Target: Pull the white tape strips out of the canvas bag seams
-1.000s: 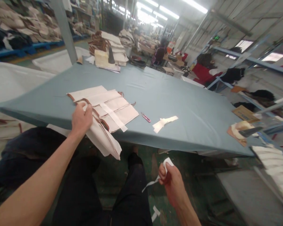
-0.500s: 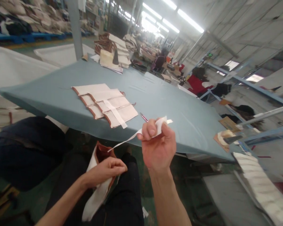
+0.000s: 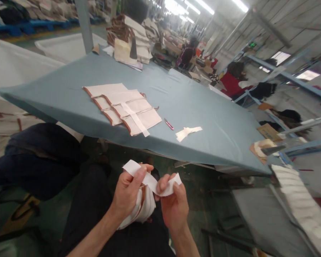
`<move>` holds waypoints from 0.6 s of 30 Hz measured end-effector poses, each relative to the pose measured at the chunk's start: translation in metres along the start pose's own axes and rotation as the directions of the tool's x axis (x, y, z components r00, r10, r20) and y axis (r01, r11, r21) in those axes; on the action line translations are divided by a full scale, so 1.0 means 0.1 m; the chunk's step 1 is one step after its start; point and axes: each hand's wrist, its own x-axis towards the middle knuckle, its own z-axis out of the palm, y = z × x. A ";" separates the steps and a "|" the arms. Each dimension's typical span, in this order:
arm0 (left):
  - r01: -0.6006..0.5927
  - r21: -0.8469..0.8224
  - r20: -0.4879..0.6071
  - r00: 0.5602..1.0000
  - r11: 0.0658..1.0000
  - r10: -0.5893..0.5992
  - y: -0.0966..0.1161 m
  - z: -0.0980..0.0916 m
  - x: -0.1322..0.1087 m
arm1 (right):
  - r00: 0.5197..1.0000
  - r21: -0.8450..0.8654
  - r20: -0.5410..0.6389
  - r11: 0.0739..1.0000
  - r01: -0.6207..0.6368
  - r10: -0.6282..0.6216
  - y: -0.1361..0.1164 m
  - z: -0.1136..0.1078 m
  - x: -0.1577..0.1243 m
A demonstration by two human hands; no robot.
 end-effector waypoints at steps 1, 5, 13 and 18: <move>-0.018 0.027 -0.016 1.000 0.999 0.018 0.00 -0.01 -0.01 | 0.993 0.000 -0.113 0.999 -0.035 0.035 0.07 -0.08 -0.04; -0.231 0.361 0.043 0.972 0.903 0.231 0.06 -0.11 -0.08 | 0.907 -0.185 -0.394 0.954 -0.237 0.148 0.38 -0.47 -0.18; -0.478 0.699 0.538 0.841 0.532 0.050 0.21 -0.31 -0.21 | 0.928 -0.544 -0.371 0.806 -0.233 0.018 0.06 -0.86 -0.20; -0.507 0.699 0.578 0.816 0.504 0.019 0.20 -0.22 -0.23 | 0.963 -0.708 0.224 0.655 0.264 -0.146 -0.38 -0.18 -0.07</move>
